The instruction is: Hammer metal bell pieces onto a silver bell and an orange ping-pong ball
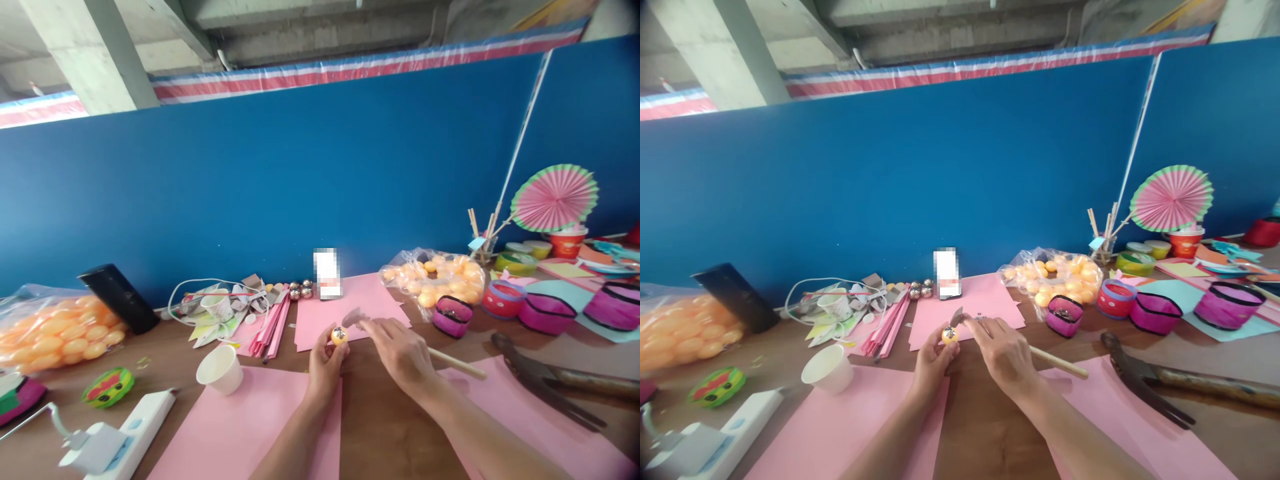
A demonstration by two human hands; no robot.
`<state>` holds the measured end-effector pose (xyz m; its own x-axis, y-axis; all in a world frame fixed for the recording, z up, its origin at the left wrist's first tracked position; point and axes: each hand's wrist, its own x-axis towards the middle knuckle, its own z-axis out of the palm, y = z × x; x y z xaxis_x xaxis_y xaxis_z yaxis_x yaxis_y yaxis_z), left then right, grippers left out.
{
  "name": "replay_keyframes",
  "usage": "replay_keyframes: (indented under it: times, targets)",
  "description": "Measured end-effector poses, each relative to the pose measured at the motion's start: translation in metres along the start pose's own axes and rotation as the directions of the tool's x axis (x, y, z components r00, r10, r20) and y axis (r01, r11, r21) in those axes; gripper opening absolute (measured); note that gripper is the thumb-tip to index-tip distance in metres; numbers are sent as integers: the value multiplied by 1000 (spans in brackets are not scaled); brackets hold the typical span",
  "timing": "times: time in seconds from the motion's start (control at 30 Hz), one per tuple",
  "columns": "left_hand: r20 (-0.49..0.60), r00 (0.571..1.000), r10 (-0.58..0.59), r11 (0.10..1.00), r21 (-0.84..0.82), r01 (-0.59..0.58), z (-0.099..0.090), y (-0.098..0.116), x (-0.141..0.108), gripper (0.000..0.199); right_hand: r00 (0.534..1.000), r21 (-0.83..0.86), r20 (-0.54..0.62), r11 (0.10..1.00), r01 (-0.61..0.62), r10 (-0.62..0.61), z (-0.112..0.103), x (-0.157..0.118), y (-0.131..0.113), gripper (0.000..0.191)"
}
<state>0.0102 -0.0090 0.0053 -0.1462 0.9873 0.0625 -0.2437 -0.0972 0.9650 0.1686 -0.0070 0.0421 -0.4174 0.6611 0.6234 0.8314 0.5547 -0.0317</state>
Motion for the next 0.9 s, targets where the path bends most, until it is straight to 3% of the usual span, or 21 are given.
replay_keyframes:
  times: [0.1,0.27,0.4,0.57,0.7,0.9]
  targets:
    - [-9,999,-36,999,-11,36,0,0,0,52,999,0,48,1000,11,-11,0,0,1,41]
    - [-12,1000,-7,1000,13,7,1,1,-1,50,1000,-8,-11,1000,2,-2,0,0,-1,40]
    - [19,1000,-16,1000,15,15,1,1,-1,49,999,-7,40,999,32,-32,0,-1,-3,43]
    - [12,1000,15,998,56,-15,0,-2,-1,46,999,-19,-43,1000,24,-25,3,-1,-2,39]
    - [42,999,27,998,49,-29,-2,-8,1,44,997,-14,-27,997,78,-78,5,-1,-3,38]
    - [31,998,61,994,93,-63,-3,-13,3,44,997,-14,-48,998,55,-56,5,-2,-3,40]
